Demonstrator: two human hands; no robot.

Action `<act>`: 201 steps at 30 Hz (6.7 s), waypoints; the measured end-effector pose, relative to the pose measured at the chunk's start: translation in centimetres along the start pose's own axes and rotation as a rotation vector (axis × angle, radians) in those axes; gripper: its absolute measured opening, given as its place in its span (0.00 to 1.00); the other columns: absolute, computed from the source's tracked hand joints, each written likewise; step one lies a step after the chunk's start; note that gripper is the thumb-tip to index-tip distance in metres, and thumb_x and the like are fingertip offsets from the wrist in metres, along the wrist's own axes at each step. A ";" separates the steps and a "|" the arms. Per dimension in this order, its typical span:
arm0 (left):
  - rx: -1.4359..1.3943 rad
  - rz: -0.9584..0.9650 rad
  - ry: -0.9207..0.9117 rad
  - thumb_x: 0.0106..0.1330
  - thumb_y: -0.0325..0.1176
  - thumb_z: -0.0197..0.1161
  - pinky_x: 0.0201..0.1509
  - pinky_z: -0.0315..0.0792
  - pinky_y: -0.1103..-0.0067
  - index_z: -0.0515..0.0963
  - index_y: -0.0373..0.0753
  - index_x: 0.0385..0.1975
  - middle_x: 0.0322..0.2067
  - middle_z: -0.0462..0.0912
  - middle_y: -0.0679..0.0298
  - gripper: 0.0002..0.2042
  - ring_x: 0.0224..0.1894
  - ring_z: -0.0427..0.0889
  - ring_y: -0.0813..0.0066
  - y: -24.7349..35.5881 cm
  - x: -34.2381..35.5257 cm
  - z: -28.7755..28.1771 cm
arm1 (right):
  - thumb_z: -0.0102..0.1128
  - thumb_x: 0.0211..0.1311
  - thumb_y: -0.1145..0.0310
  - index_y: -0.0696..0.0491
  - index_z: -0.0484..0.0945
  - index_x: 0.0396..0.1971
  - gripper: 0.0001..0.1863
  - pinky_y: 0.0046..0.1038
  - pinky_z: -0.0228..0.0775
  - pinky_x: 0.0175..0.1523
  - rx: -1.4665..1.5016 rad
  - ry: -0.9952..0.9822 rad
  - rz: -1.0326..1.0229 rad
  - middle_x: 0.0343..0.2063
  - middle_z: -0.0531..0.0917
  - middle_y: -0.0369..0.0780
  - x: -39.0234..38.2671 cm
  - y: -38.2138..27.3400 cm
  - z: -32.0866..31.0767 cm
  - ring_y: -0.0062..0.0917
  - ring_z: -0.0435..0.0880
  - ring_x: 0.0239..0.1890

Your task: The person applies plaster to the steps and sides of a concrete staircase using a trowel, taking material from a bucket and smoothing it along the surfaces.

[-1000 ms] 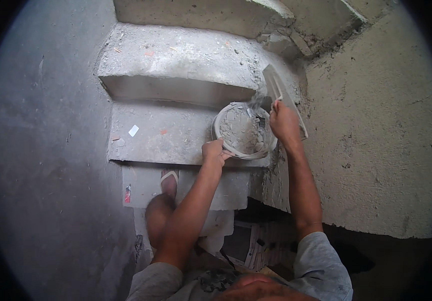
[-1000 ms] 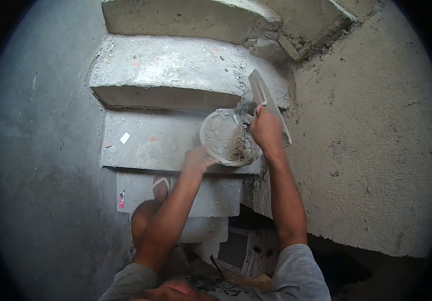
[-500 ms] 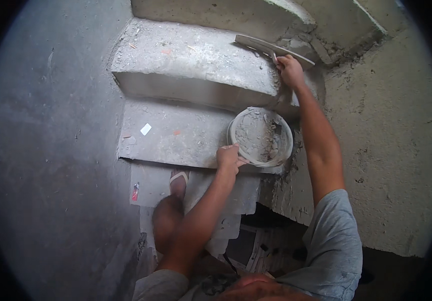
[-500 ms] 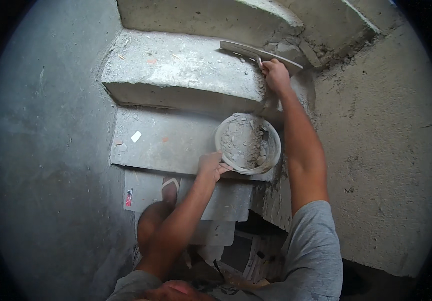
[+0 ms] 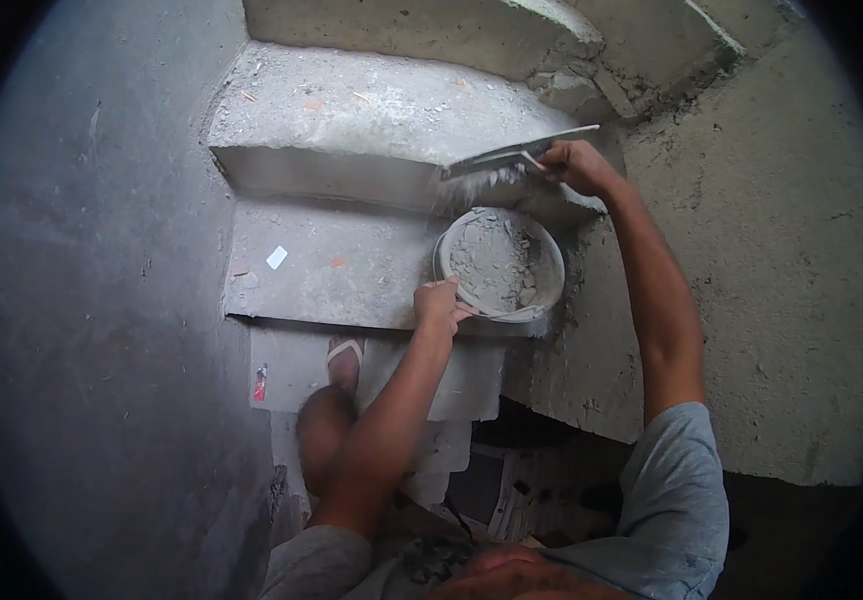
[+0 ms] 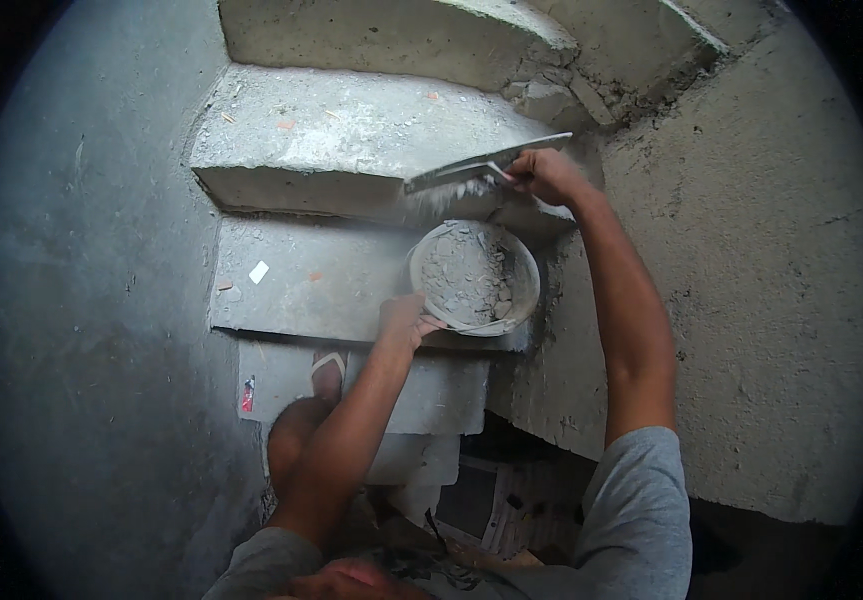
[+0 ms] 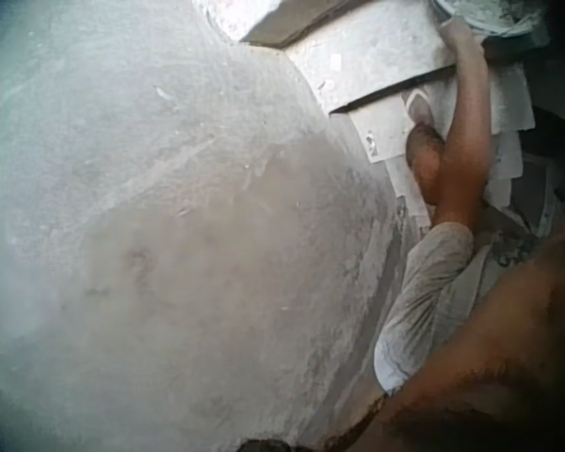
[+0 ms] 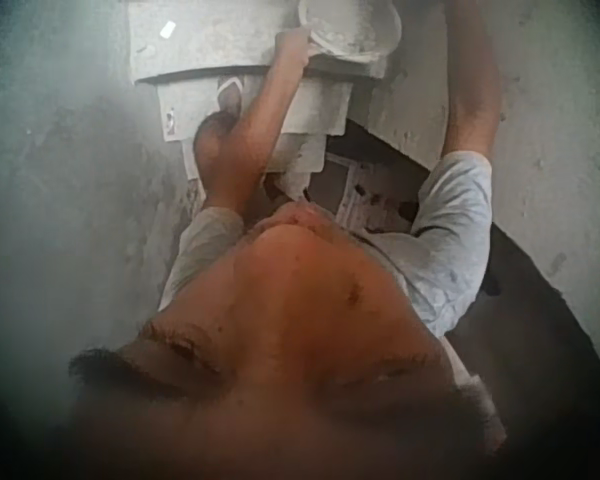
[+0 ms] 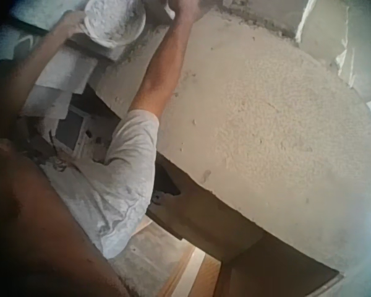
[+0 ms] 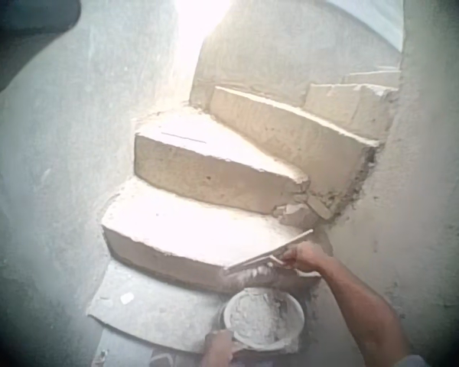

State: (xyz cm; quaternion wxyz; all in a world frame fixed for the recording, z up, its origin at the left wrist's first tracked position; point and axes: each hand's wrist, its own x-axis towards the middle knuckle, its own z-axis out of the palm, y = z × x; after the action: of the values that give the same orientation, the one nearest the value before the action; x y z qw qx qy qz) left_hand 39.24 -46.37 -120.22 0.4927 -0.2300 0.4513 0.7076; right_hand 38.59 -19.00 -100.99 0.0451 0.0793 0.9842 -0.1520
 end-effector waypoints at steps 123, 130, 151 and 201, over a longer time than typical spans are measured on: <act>0.548 -0.209 0.629 0.71 0.36 0.38 0.61 0.62 0.59 0.61 0.32 0.58 0.57 0.69 0.47 0.20 0.58 0.68 0.44 -22.6 -7.8 -10.7 | 0.54 0.65 0.66 0.60 0.72 0.43 0.14 0.20 0.64 0.34 1.033 0.570 0.959 0.27 0.74 0.34 -44.5 -26.1 30.8 0.15 0.69 0.28; 0.889 1.213 -0.324 0.63 0.28 0.53 0.63 0.59 0.62 0.65 0.33 0.56 0.59 0.66 0.48 0.21 0.61 0.65 0.53 -13.5 -25.7 -3.1 | 0.55 0.63 0.59 0.59 0.75 0.40 0.17 0.34 0.67 0.44 1.209 0.602 0.594 0.31 0.77 0.45 -30.6 -19.5 35.9 0.33 0.76 0.35; 1.038 1.116 -0.487 0.57 0.24 0.60 0.56 0.63 0.65 0.70 0.31 0.50 0.52 0.69 0.52 0.19 0.53 0.70 0.56 -7.2 -19.6 -2.7 | 0.57 0.62 0.59 0.56 0.79 0.39 0.16 0.34 0.70 0.47 0.913 0.260 0.309 0.32 0.82 0.48 -4.7 -30.0 36.1 0.38 0.81 0.38; 1.168 0.708 -0.746 0.59 0.28 0.60 0.44 0.70 0.62 0.71 0.32 0.42 0.39 0.75 0.50 0.13 0.42 0.77 0.49 -3.7 -16.5 3.0 | 0.56 0.64 0.60 0.60 0.75 0.42 0.17 0.23 0.65 0.23 1.205 0.241 0.349 0.19 0.75 0.35 9.2 -28.1 39.5 0.18 0.72 0.17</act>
State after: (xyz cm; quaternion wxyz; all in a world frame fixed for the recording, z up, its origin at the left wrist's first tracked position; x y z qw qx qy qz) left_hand 49.71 -51.42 -107.59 0.3982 0.4781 0.6017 0.5008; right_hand 27.37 -56.26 -131.37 -0.0945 0.2665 0.6967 -0.6593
